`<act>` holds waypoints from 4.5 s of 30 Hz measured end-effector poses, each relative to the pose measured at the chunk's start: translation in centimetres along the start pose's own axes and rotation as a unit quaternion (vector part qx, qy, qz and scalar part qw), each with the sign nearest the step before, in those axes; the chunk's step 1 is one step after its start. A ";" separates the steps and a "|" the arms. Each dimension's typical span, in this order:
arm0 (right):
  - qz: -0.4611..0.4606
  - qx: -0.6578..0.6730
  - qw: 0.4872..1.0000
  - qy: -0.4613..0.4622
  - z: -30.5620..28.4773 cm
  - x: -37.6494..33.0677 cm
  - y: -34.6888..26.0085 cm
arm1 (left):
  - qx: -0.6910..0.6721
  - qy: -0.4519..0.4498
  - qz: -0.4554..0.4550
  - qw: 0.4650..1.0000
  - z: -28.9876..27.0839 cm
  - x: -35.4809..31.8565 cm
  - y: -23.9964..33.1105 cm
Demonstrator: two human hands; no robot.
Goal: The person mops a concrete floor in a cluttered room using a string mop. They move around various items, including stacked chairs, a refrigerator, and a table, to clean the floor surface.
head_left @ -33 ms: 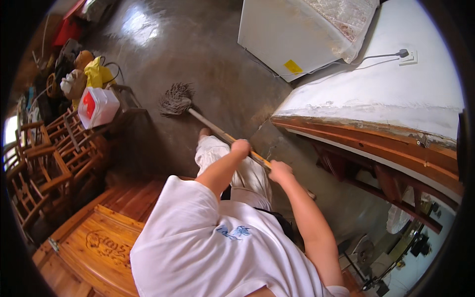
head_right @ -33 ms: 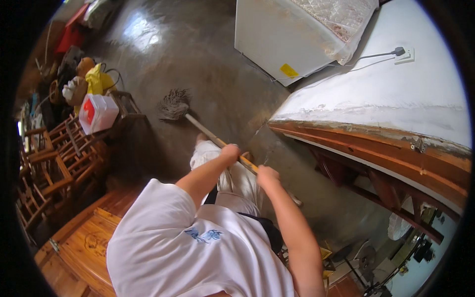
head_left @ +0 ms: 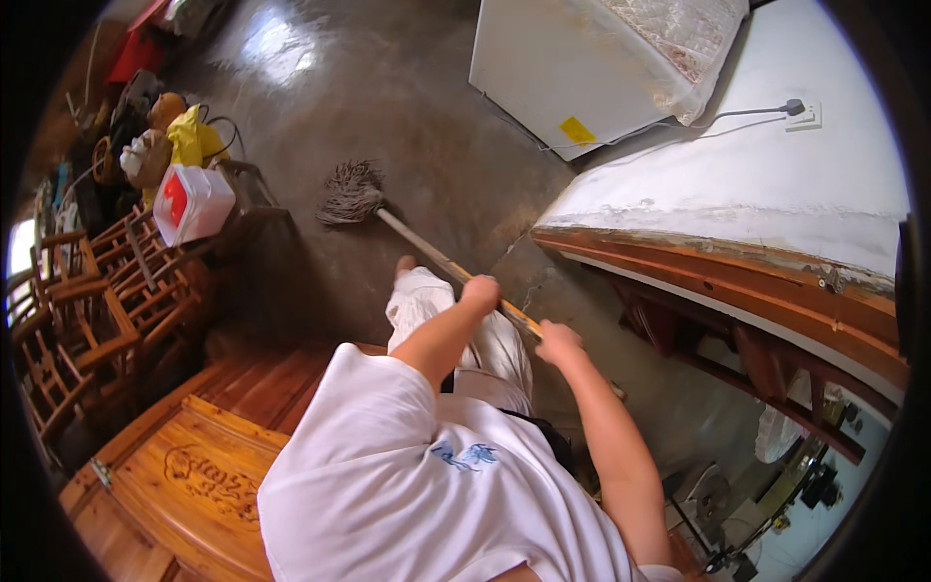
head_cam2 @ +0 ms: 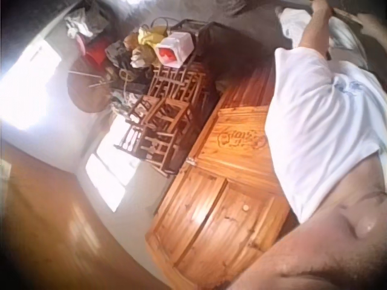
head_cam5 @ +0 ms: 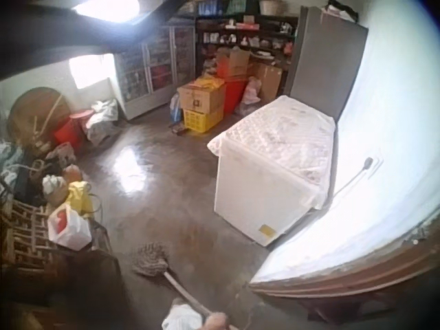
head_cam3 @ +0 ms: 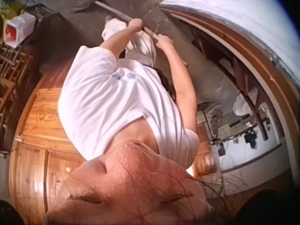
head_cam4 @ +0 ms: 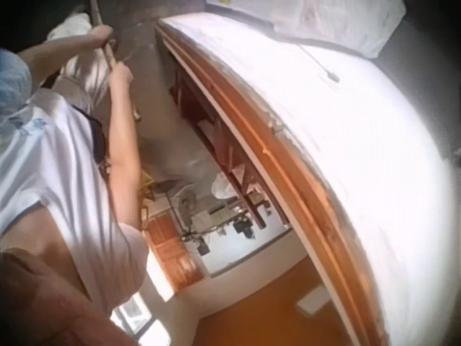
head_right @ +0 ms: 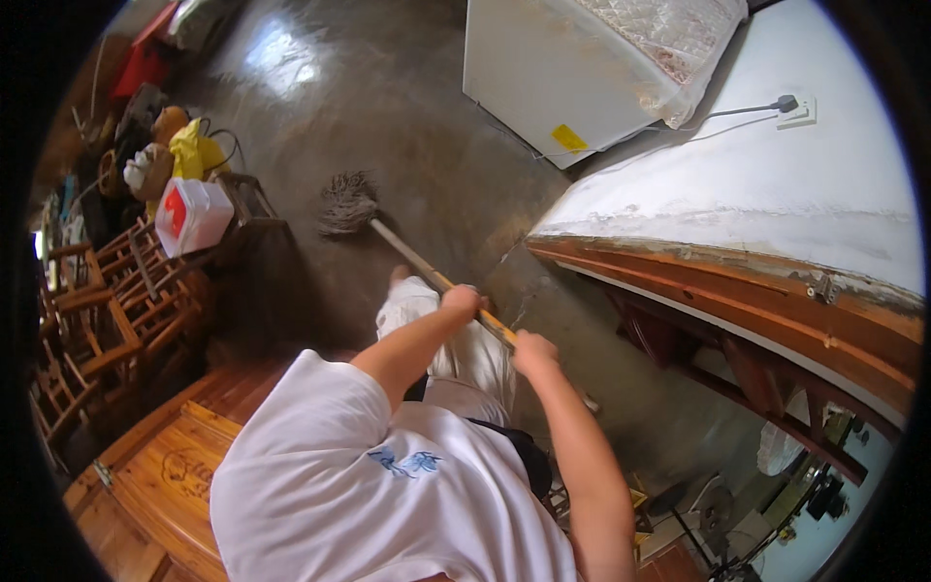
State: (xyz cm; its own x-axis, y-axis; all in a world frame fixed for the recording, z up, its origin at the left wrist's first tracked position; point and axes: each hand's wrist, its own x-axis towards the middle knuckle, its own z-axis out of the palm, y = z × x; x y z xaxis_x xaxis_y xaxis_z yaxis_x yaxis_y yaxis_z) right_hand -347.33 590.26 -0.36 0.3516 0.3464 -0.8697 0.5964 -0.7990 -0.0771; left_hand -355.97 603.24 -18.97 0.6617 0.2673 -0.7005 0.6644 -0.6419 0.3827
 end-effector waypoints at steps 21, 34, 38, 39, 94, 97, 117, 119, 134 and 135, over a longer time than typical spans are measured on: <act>0.011 -0.158 0.987 -0.015 -0.7 -8.2 -2.9 | -0.027 0.050 0.102 0.993 2.6 -7.6 2.1; -0.180 -0.163 0.969 -0.033 8.2 -1.1 -19.5 | -0.052 0.082 -0.037 0.995 3.5 -15.8 -20.2; -0.161 -0.193 0.965 -0.068 8.9 -1.2 -17.6 | -0.054 0.097 -0.038 0.993 5.9 -16.6 -18.4; -0.152 -0.188 0.968 -0.071 8.7 -1.5 -16.1 | -0.046 0.099 -0.034 0.993 6.4 -16.3 -17.2; 0.220 0.193 0.954 0.067 36.3 -27.3 45.1 | 0.169 0.009 0.318 0.933 42.8 -18.3 41.7; 0.213 0.159 0.961 0.078 37.7 -27.5 49.2 | 0.084 0.102 0.332 0.934 47.3 -17.6 43.2; 0.174 0.129 0.976 -0.028 41.2 -25.9 62.2 | 0.131 0.116 0.189 0.966 55.5 -17.8 50.8; 0.102 0.079 0.990 -0.063 37.6 -27.9 61.7 | 0.133 0.124 0.190 0.965 56.2 -17.6 50.8; 0.001 0.338 0.931 -0.134 38.0 -26.9 77.1 | 0.167 0.138 0.144 0.965 59.0 -15.5 61.9; -0.017 0.321 0.939 -0.124 38.8 -27.3 79.6 | 0.135 0.122 0.073 0.981 60.9 -14.5 63.6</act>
State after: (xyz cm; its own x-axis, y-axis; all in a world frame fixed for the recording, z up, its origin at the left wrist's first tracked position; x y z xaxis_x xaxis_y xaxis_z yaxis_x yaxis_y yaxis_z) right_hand -337.43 498.19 -1.69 0.1133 0.3151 -0.9423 0.0182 -0.9489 -0.3151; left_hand -344.46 514.77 -21.10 0.8280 0.3009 -0.4732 0.4622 -0.8441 0.2719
